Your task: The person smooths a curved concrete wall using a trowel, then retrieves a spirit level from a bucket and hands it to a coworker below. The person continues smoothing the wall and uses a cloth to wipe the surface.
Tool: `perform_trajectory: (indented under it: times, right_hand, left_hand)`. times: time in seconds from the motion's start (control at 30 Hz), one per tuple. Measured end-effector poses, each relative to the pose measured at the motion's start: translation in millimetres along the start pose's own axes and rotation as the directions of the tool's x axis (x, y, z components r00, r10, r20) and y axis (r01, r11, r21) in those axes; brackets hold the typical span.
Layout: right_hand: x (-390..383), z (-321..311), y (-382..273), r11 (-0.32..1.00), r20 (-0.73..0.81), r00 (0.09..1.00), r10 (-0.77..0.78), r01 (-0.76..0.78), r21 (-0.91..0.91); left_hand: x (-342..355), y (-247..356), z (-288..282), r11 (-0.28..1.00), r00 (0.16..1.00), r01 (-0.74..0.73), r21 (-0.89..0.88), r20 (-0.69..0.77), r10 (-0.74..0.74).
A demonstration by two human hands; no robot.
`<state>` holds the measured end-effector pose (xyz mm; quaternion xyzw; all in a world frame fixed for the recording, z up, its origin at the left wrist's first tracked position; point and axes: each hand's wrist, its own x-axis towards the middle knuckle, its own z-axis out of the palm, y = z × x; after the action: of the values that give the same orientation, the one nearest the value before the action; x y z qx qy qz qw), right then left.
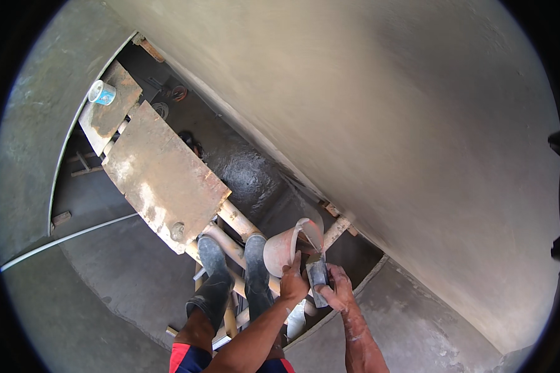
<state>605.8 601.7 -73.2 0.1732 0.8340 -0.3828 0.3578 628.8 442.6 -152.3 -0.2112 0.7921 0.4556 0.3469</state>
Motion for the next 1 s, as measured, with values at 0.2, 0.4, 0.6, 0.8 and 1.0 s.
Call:
perform_trajectory:
  times: [0.2, 0.4, 0.6, 0.8, 1.0]
  right_hand:
    - [3, -3, -4, 1.000, 0.015, 1.000, 0.003, -0.002, -0.024]
    - [7, -7, -7, 0.998, 0.025, 0.999, -0.031, 0.033, -0.045]
    - [10, -8, -10, 0.993, -0.017, 0.997, -0.080, 0.079, -0.087]
    - [15, -14, -12, 0.993, -0.024, 0.995, -0.095, 0.093, -0.071]
    - [18, -22, -18, 0.999, 0.029, 0.999, -0.029, 0.030, -0.045]
  left_hand:
    - [-3, 5, -2, 1.000, 1.000, 0.010, -0.023, -0.022, -0.010]
    - [-4, 10, -1, 0.998, 1.000, 0.026, -0.063, -0.016, -0.027]
    - [-1, 14, -2, 0.996, 0.999, 0.049, -0.072, -0.011, -0.050]
    - [-1, 20, 0, 0.994, 0.999, 0.029, -0.101, -0.032, -0.032]
    - [3, 21, 5, 0.995, 0.999, 0.023, -0.096, -0.026, -0.026]
